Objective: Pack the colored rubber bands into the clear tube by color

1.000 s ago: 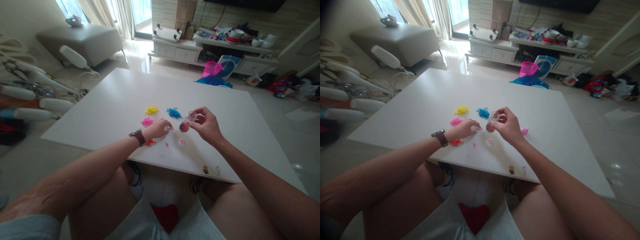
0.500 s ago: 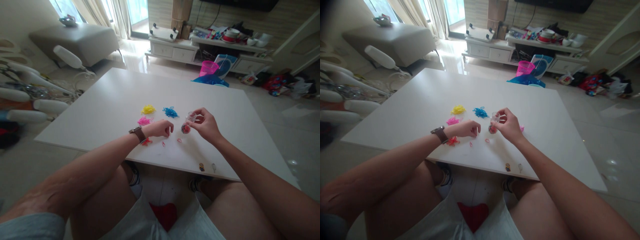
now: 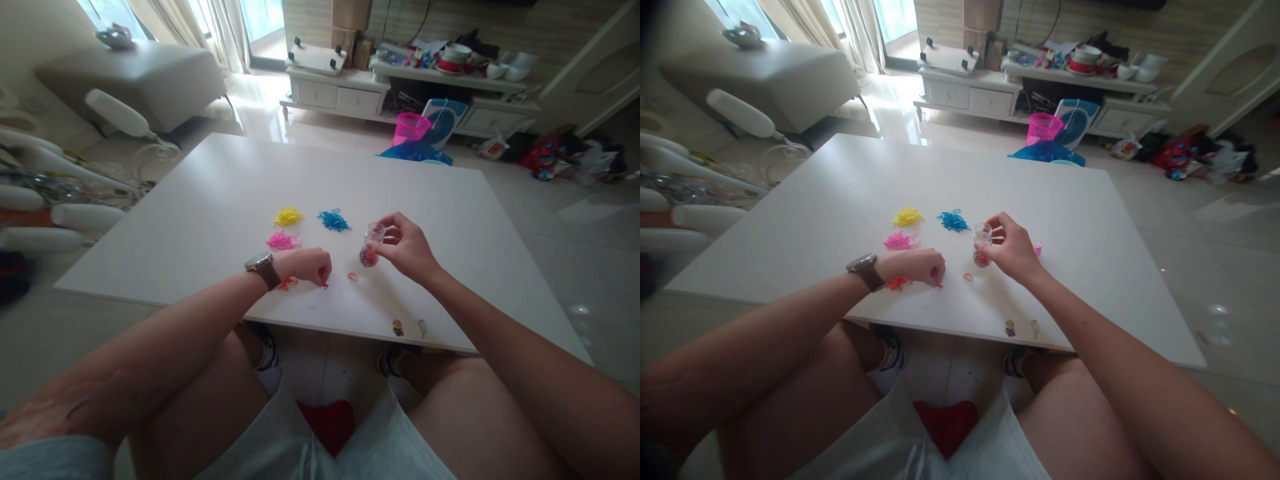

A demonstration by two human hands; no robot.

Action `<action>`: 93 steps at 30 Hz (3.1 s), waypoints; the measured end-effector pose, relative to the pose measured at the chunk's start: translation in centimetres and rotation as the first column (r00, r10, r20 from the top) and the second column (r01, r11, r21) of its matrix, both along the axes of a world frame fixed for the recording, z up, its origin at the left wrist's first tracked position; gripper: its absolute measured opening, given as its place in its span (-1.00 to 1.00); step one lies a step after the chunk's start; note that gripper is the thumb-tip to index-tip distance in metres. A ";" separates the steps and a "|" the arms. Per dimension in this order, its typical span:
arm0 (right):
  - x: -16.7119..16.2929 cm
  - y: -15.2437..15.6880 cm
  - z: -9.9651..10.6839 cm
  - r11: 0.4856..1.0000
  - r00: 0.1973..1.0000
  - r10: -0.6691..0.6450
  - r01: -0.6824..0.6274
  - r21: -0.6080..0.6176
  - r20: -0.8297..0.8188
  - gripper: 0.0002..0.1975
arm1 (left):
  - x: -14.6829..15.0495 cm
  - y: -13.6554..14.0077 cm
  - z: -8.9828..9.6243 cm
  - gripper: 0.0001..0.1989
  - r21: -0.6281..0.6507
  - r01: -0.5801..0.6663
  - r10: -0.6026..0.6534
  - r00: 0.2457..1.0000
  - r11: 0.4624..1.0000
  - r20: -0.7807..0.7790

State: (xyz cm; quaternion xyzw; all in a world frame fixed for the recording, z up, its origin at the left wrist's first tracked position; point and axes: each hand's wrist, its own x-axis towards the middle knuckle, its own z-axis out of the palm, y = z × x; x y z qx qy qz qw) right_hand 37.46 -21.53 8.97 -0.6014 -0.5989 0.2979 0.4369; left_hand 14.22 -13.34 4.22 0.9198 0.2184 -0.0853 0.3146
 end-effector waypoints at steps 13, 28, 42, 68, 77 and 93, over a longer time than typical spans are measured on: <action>0.0 0.0 0.1 0.999 0.999 -0.025 0.024 0.024 0.045 -0.68 | 4.7 -2.9 -1.7 -0.87 0.139 -0.205 0.158 0.944 0.969 0.290; 0.3 -0.1 0.0 0.999 0.988 -0.039 0.035 0.035 0.148 -0.71 | 4.3 -3.0 -0.4 -0.80 0.142 -0.249 0.185 0.916 0.958 0.355; -0.3 -0.5 0.2 0.990 0.853 0.098 -0.138 0.039 0.512 -0.66 | 2.3 -1.6 3.9 -0.86 -0.121 -0.426 0.394 0.639 0.896 0.661; -1.4 -0.9 0.3 0.984 0.901 0.146 -0.175 0.033 0.408 -0.73 | 2.0 -1.0 4.3 -0.89 -0.321 -0.344 0.467 0.554 0.882 0.689; -1.3 -0.7 0.7 0.993 0.974 0.115 -0.114 0.020 -0.195 -0.59 | -2.6 3.1 5.3 -0.81 -0.166 -0.578 0.539 0.566 0.799 0.623; -1.5 -0.2 -0.4 0.989 0.988 0.144 -0.145 -0.014 -0.056 -0.65 | -9.2 4.0 3.1 -0.61 0.057 -0.378 0.380 0.895 0.924 -0.232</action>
